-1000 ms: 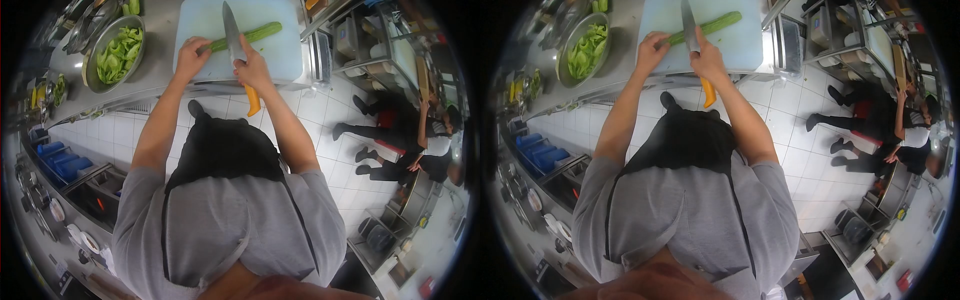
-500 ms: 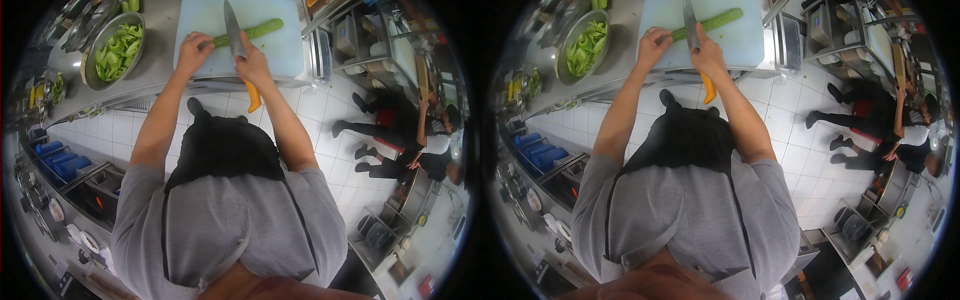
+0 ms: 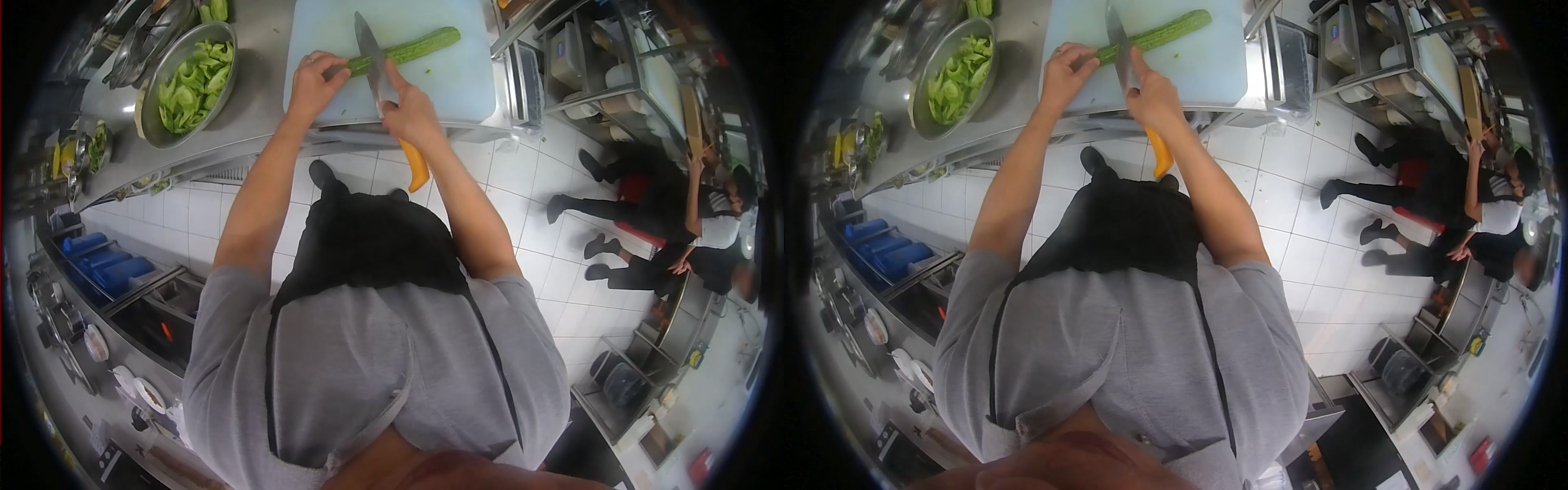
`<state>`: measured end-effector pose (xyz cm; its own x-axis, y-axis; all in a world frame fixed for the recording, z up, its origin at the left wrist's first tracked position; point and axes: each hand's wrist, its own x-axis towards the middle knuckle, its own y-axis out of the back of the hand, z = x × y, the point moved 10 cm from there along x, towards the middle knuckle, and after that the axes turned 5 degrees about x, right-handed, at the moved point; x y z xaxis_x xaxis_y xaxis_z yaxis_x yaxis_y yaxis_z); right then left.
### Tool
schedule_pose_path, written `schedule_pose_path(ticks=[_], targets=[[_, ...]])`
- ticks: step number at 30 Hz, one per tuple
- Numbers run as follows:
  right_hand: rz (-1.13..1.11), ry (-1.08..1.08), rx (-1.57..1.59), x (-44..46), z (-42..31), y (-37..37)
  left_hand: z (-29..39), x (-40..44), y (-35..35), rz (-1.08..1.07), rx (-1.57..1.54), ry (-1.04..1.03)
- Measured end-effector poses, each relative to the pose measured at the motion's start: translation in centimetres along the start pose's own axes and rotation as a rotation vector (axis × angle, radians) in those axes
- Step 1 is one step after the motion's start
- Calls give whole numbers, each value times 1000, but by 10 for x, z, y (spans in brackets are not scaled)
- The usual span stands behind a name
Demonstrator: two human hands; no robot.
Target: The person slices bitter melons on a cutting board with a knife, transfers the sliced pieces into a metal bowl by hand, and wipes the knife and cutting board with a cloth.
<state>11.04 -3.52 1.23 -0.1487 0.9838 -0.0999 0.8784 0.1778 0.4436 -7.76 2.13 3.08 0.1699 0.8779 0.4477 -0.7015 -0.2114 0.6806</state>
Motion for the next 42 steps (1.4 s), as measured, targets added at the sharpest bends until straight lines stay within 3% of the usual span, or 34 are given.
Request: schedule_pose_path(ticks=[6,8,11,14,20,26,35,38,42], targets=[[-140,-79,-80,-46,11,-12,-12,11,1,-10,49,33],[-60,63,-119,-57,8,-5,-28,21,1,8,97,42],[163,401,-263,-75,-6,13,-14,28,18,229,299,-105],[89,64,-33,-61,3,36,9,21,3,132,188,-129],[51,-159,147,-17,3,47,35,5,-20,55,64,-57],[64,-65,58,10,8,40,26,3,-20,51,16,-75],[-18,-202,101,-8,1,36,24,5,-21,48,45,-61],[23,-56,5,-7,11,32,23,6,-21,43,57,-51],[-61,-171,6,-25,12,28,27,7,-21,39,61,-58]])
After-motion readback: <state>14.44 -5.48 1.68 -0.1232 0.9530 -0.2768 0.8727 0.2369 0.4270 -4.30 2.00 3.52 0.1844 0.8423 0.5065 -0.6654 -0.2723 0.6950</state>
